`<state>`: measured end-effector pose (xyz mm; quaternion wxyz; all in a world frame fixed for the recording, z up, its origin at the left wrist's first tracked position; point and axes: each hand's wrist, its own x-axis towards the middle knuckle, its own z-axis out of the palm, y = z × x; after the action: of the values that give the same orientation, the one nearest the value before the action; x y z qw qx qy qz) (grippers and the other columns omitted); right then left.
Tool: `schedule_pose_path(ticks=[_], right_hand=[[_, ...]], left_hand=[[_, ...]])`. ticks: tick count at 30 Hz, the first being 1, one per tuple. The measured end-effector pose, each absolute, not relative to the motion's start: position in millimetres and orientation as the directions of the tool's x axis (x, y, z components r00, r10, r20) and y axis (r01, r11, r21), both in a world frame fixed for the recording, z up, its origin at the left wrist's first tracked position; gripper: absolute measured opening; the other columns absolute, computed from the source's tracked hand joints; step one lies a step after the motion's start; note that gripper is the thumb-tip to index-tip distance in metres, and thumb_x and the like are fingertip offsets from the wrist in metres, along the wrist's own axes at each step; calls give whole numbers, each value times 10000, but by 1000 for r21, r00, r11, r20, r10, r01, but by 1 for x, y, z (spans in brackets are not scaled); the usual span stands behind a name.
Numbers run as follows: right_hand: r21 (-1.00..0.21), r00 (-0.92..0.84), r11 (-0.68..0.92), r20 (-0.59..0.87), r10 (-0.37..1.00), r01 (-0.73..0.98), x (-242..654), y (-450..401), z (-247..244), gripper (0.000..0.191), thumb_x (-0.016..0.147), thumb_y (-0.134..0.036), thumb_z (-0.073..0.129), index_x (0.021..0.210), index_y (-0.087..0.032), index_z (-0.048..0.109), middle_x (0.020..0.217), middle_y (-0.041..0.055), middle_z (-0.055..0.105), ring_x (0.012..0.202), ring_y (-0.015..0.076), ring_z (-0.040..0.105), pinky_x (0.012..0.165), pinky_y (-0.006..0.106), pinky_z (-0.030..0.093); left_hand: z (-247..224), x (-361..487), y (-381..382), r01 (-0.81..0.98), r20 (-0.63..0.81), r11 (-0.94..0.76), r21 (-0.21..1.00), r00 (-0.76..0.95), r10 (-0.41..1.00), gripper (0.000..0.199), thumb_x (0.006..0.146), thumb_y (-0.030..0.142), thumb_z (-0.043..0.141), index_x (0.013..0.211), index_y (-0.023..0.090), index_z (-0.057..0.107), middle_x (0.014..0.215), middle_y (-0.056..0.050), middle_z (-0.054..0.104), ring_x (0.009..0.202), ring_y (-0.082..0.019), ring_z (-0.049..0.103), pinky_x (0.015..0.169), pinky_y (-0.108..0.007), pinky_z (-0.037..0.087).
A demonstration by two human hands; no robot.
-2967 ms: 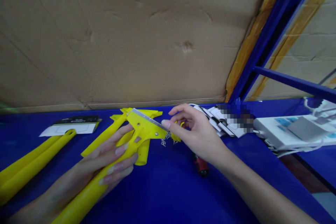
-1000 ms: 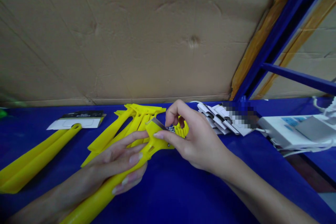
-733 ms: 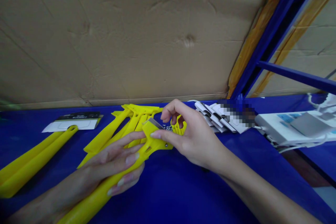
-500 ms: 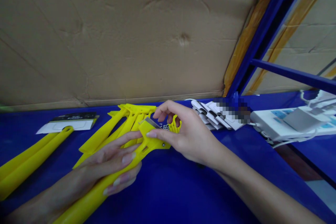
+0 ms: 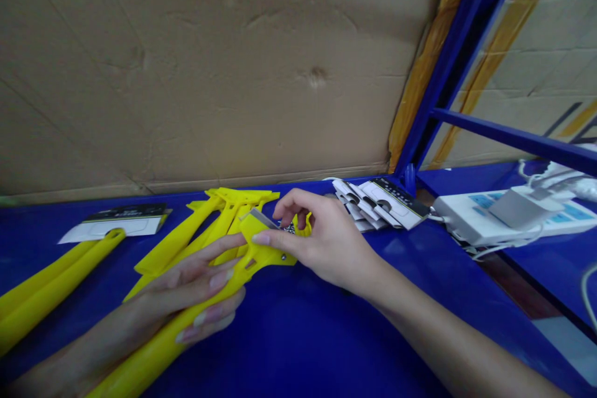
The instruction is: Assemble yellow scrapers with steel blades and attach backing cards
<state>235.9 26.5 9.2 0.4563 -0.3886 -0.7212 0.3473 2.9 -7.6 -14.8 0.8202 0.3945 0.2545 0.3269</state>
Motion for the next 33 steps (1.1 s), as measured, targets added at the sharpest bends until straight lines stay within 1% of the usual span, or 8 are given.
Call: schedule_pose_path(ticks=[9,13,17,19,21,24,28,33], right_hand=[[-888,-264,424,372,890,179,238,31,11,358,800,-473,877,936,-203,685,868,8,698,683,139,565,605,281,457],[-808,-180,442,404,897,389,256,33,28,300,908,-497,729,868,-214,639,761,13,675,653,164,596,585,295,458],[-453,-323,374,189,927,809,287,29,45,277,886,-402,718,709,-241,579,577,-10,602,510,164,522,500,300,317],[-277,-296,313,101,950,908,298,25,45,288,814,-446,795,729,-248,604,590,5,619,509,181,512,499,309,273],[-231,-287,292,56,956,928,305,20,38,398,775,-575,815,710,-251,593,618,24,637,524,195,528,511,313,286],[-298,-267,247,-27,963,922,308,15,22,441,754,-610,821,741,-255,560,646,23,667,525,205,583,499,309,325],[-546,-237,70,-241,941,835,305,14,3,432,840,-604,740,836,-267,470,679,-1,723,410,178,617,401,291,382],[-560,-239,129,-128,963,818,293,12,2,499,792,-583,787,807,-282,390,578,-53,616,440,179,596,441,287,371]], left_hand=[[-8,9,-11,-306,-218,469,829,595,774,608,925,328,812,1453,264,516,660,31,620,493,-66,462,474,-204,207],[-6,8,-11,-327,-192,425,844,555,809,716,933,295,801,1534,222,421,660,33,596,519,-71,475,516,-207,249],[0,7,-10,-315,-226,430,846,520,824,887,931,287,801,1624,185,256,662,35,583,529,-76,493,549,-201,284],[2,6,-10,-314,-237,432,845,504,830,951,930,282,799,1650,188,185,659,39,576,532,-78,497,554,-196,289],[4,6,-10,-314,-241,436,844,504,829,978,932,289,797,1661,203,151,648,48,561,532,-80,491,548,-192,280],[5,7,-10,-312,-240,439,843,512,825,980,934,303,801,1661,207,150,643,52,552,535,-77,478,547,-193,270],[2,7,-10,-309,-242,443,841,517,821,959,928,293,803,1653,193,183,653,43,565,528,-72,469,554,-201,265],[-4,8,-10,-343,-201,413,844,513,835,926,934,299,791,1650,201,212,638,44,552,517,-79,451,537,-215,240]])
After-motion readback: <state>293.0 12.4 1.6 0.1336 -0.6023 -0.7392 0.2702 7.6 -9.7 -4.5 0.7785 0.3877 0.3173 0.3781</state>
